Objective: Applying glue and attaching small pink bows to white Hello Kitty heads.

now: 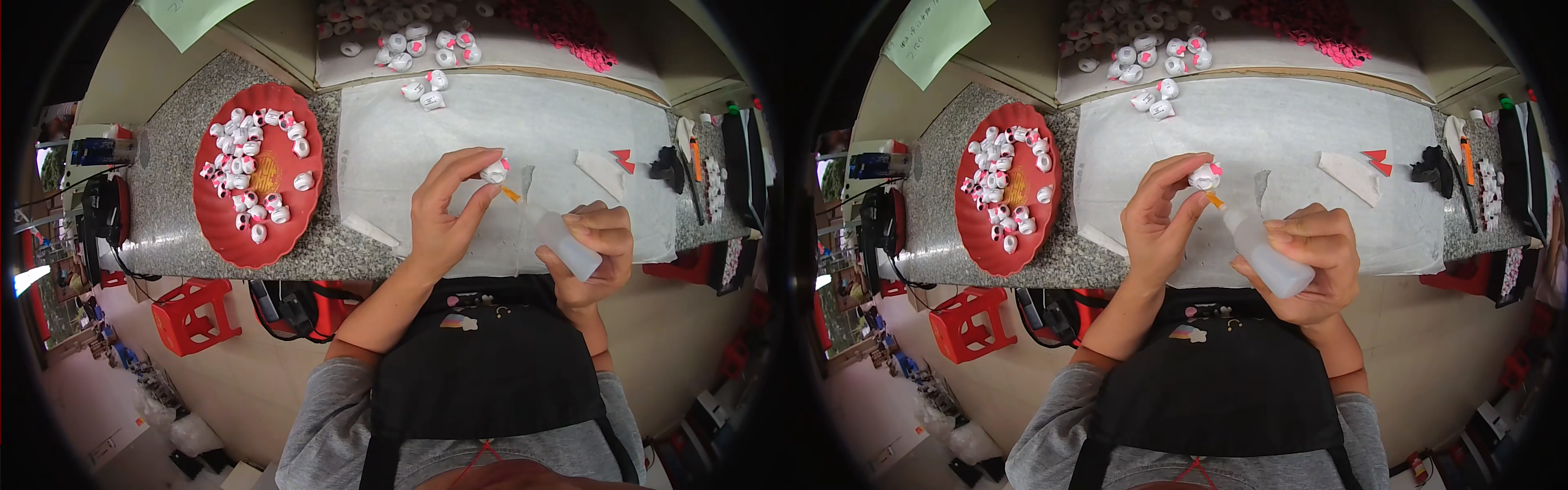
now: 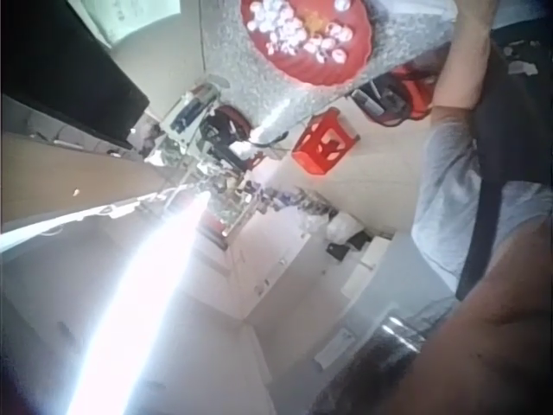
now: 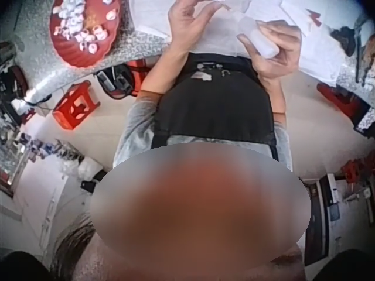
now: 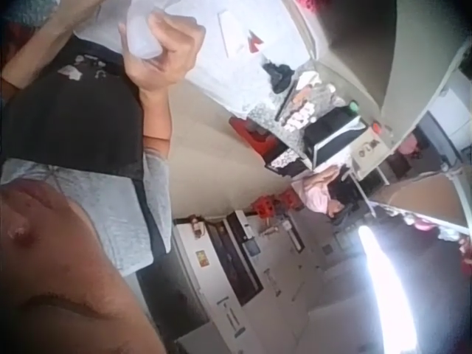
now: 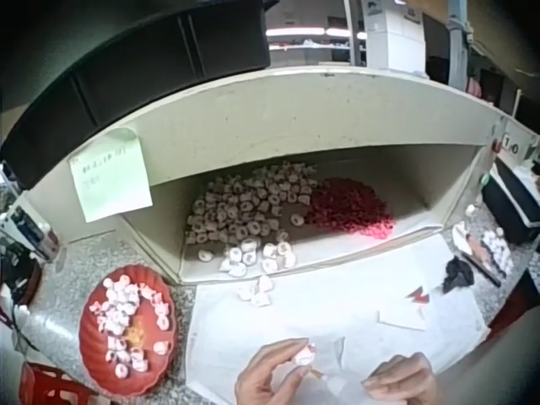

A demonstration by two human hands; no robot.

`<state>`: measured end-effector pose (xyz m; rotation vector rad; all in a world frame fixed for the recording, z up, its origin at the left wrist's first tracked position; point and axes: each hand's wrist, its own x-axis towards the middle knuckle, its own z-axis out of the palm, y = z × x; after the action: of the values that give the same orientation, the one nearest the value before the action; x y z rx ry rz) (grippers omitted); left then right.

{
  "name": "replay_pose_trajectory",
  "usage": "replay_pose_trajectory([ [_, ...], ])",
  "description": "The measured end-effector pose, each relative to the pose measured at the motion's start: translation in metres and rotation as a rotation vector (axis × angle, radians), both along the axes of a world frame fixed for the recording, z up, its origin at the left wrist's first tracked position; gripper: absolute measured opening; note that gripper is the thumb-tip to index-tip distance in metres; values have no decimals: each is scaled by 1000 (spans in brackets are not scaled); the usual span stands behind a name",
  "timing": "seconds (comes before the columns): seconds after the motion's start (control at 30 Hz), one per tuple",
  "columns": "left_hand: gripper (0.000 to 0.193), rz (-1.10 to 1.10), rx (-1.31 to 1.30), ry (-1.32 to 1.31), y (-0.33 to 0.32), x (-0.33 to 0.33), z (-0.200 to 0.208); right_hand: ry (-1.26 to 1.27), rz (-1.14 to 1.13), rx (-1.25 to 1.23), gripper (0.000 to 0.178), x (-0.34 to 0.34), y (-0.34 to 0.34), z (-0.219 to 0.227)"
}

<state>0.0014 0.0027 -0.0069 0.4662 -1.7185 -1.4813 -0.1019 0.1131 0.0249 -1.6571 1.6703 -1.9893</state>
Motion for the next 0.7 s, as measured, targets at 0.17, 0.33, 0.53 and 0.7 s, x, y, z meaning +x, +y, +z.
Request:
replay_pose_trajectory([
  [0.17, 28, 26, 37, 5, 1, -2, 0, -1, -27, 1, 43, -2, -1, 1],
  [0.33, 31, -14, 189, 57, -1, 0, 1, -19, -33, 25, 40, -7, -2, -1],
  [0.53, 35, 8, 536, 276, -6, 0, 1, -455, -66, 216, 26, -41, -13, 4],
  [0.7, 34, -29, 594, 304, -6, 2, 4, -375, 36, 489, 14, -116, -56, -2],
])
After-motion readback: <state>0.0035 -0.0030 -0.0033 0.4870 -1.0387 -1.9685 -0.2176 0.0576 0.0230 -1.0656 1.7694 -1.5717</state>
